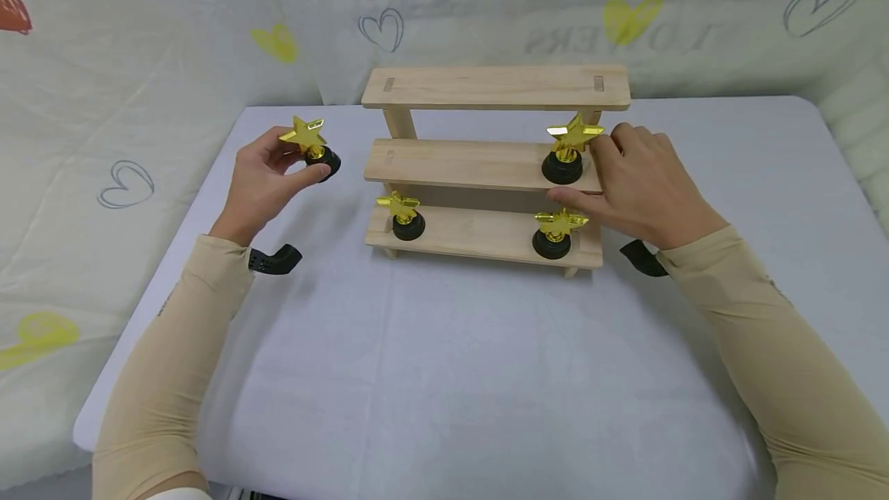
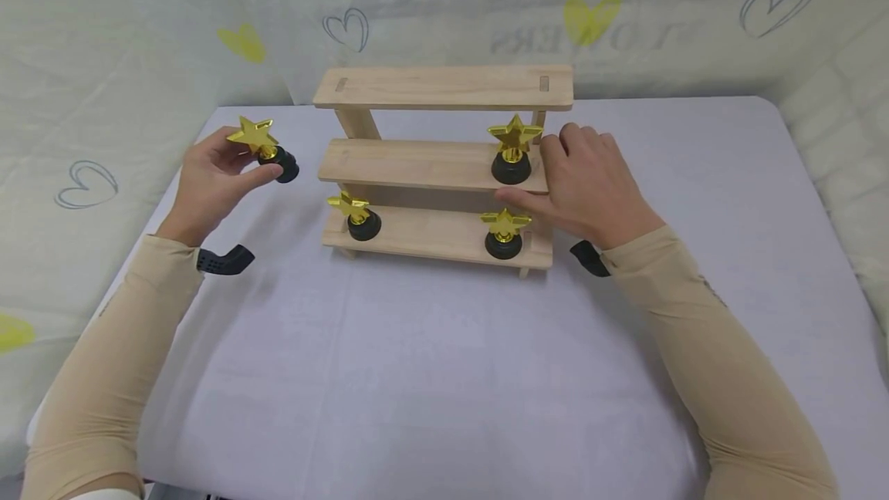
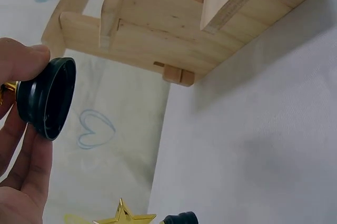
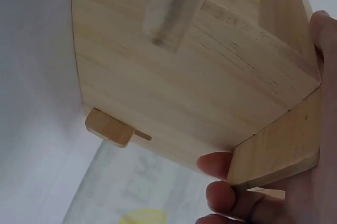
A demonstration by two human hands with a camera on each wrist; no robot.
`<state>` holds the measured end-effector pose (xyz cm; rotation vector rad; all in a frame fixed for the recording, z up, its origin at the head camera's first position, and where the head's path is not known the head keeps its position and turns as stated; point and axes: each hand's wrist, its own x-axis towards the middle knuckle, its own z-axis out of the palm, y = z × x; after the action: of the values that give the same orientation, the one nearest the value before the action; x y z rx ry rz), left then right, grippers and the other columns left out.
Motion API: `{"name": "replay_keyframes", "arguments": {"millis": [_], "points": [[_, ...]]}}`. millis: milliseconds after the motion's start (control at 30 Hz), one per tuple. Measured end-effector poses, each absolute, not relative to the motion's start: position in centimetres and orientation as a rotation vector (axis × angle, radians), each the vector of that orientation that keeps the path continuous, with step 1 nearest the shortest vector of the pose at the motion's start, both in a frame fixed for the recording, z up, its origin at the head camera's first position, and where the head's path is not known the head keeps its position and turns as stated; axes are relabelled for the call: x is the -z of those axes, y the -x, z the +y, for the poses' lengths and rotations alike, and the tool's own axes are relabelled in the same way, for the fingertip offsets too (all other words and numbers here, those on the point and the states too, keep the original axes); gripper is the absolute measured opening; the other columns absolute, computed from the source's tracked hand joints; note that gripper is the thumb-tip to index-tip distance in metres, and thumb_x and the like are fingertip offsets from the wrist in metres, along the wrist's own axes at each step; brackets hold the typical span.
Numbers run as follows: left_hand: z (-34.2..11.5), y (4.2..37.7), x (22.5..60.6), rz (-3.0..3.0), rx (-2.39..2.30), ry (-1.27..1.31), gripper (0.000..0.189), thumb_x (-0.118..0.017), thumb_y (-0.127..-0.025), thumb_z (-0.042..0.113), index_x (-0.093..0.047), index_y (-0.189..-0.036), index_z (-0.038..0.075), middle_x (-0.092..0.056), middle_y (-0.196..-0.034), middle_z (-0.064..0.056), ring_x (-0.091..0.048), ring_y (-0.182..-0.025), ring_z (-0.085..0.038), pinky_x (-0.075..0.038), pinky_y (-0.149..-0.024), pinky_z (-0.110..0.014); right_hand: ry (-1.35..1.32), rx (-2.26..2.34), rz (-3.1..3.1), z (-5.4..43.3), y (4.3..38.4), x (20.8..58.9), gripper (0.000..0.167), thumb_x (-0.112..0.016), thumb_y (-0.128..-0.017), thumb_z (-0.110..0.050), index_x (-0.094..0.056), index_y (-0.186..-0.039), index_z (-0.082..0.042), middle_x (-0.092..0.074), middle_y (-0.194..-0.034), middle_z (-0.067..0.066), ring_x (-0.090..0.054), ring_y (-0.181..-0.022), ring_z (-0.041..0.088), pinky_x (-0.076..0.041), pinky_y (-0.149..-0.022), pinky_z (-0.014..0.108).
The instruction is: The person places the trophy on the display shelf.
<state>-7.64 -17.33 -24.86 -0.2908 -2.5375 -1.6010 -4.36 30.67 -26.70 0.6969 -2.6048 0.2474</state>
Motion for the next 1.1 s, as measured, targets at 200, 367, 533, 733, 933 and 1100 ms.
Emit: {"name": "replay_keyframes", "arguments": {"millis": [200,367,533,733,933,1100], "points": [[-17.5,7.7,25.0,-2.509,1.628,0.309,0.039,-0.083,-0.083,0.002,-0.07,-0.117,0.017,-0.067,-0.119,0.004,-0.064,-0.111,-0.013,-0.051,-0.105,-0.011,-0.637,-0.197,-2.652,30.5,4.0,26.4,0.068,-0.073,-0.081,-0.066,-0.054,-0.078,-0.001,-0.045,-0.072,0.012,-0.042,-0.067,0.032,-0.032,-0.059,0.042],[-17.3,7.9,24.8,-2.52,1.612,0.304,0.039,-0.083,-0.083,0.004,-0.07,-0.117,0.018,-0.066,-0.119,0.004,-0.063,-0.112,-0.013,-0.051,-0.105,-0.011,-0.611,-0.182,-2.667,30.3,3.9,26.3,0.068,-0.073,-0.081,-0.067,-0.051,-0.075,-0.002,-0.045,-0.072,0.012,-0.042,-0.065,0.033,-0.032,-0.058,0.041],[-17.0,8.1,24.5,-2.498,1.629,0.305,0.039,-0.083,-0.083,0.003,-0.07,-0.115,0.018,-0.067,-0.117,0.004,-0.064,-0.11,-0.014,-0.051,-0.105,-0.011,-0.615,-0.199,-2.642,30.0,4.0,26.6,0.086,-0.049,-0.087,-0.085,-0.051,-0.077,0.0,-0.046,-0.072,0.014,-0.044,-0.065,0.035,-0.034,-0.058,0.045],[-16.5,8.1,24.2,-2.492,1.637,0.303,0.039,-0.084,-0.082,0.004,-0.07,-0.116,0.018,-0.067,-0.117,0.003,-0.064,-0.11,-0.014,-0.051,-0.105,-0.012,-0.647,-0.213,-2.535,29.8,4.3,27.0,0.102,-0.019,-0.088,-0.094,-0.05,-0.077,0.003,-0.043,-0.069,0.015,-0.042,-0.062,0.036,-0.032,-0.055,0.045],[-16.1,8.1,23.8,-2.52,1.592,0.326,0.04,-0.084,-0.084,0.007,-0.069,-0.119,0.017,-0.066,-0.118,0.004,-0.064,-0.112,-0.013,-0.052,-0.106,-0.013,-0.65,-0.235,-2.547,29.9,4.6,27.2,0.102,-0.024,-0.087,-0.094,-0.052,-0.08,0.003,-0.045,-0.07,0.016,-0.044,-0.064,0.037,-0.035,-0.056,0.047],[-15.4,8.2,23.3,-2.549,1.531,0.375,0.044,-0.084,-0.084,0.009,-0.067,-0.124,0.012,-0.065,-0.116,0.007,-0.063,-0.109,-0.013,-0.052,-0.107,-0.014,-0.651,-0.243,-2.539,30.0,4.6,27.4,0.102,-0.024,-0.087,-0.094,-0.052,-0.08,0.004,-0.044,-0.07,0.015,-0.043,-0.064,0.037,-0.034,-0.056,0.047]]}}
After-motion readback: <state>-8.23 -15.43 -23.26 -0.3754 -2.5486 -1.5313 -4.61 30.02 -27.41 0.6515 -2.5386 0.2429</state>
